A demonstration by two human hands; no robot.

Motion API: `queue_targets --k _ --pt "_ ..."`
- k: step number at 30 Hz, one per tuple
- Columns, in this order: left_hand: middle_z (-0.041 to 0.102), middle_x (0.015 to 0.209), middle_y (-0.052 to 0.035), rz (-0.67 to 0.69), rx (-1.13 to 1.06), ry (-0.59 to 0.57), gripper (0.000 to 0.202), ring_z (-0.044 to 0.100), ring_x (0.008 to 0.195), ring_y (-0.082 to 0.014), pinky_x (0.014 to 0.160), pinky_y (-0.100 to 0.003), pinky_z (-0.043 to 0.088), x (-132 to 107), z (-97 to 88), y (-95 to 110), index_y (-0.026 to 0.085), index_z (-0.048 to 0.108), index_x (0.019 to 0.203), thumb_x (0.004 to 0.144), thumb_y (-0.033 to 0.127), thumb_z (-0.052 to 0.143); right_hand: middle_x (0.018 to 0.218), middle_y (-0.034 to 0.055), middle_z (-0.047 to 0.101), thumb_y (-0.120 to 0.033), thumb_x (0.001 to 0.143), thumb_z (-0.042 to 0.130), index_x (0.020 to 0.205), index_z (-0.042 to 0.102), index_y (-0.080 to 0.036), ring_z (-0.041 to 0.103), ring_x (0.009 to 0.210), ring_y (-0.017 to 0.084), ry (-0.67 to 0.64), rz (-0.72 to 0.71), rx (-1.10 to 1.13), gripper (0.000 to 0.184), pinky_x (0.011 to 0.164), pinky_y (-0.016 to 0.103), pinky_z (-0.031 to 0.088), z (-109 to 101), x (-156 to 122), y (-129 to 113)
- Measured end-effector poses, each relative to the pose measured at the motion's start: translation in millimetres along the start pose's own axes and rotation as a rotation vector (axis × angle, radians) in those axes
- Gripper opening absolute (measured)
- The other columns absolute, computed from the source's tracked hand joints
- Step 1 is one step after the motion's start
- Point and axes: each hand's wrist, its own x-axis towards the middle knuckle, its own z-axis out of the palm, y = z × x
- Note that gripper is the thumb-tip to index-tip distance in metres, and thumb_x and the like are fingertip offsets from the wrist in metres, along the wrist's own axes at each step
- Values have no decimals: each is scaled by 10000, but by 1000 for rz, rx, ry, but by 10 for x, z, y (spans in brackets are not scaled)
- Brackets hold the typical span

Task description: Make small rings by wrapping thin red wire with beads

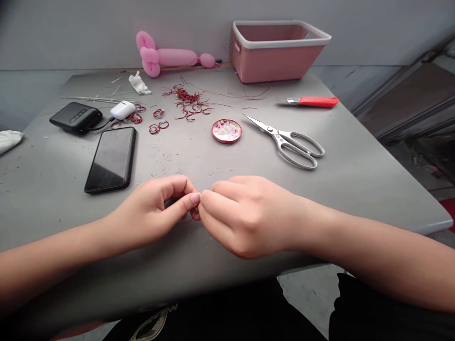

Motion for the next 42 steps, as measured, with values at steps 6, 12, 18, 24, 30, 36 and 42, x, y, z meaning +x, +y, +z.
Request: queue_targets --k 6,12,18,24,30,36,42 --pt "649 579 21 -88 -97 -146 201 601 531 -119 450 -194 421 -21 -23 90 195 559 663 860 237 553 606 6 491 -72 905 479 632 554 -190 447 531 131 -5 -92 17 306 474 326 344 -34 44 -31" --pt "650 618 27 -235 -276 -227 189 642 521 -118 525 -216 506 -24 -47 106 193 516 714 880 272 561 647 15 560 -71 945 429 643 557 -202 521 601 133 80 -79 119 354 548 309 417 -29 42 -56" --pt "647 648 27 -228 -292 -284 201 638 524 -117 531 -227 503 -40 -66 94 200 499 737 905 305 534 615 10 548 -57 929 446 632 549 -214 563 611 135 113 -15 185 351 569 303 449 -35 4 -85" --pt "663 641 10 -1 11 -114 196 604 565 -134 491 -231 449 -49 -72 116 209 531 730 907 284 490 719 5 605 -152 916 489 807 559 -229 569 645 115 139 371 256 151 589 250 490 -9 19 -33" --pt "667 627 16 -42 3 -70 217 598 546 -134 484 -235 443 -45 -30 29 214 513 704 902 295 481 745 27 608 -82 902 513 789 565 -213 557 676 132 94 128 207 181 614 271 485 64 -14 11" --pt "684 700 -15 85 151 -55 171 636 616 -159 560 -268 475 -69 20 11 216 479 752 916 242 436 792 61 625 -107 918 501 776 568 -190 576 734 135 183 285 367 177 667 266 514 94 11 32" --pt "656 687 -18 138 254 76 166 569 581 -143 519 -256 393 -73 15 -15 208 460 747 909 230 433 772 37 667 -227 934 546 761 623 -191 615 718 128 135 613 675 193 633 258 506 55 105 74"
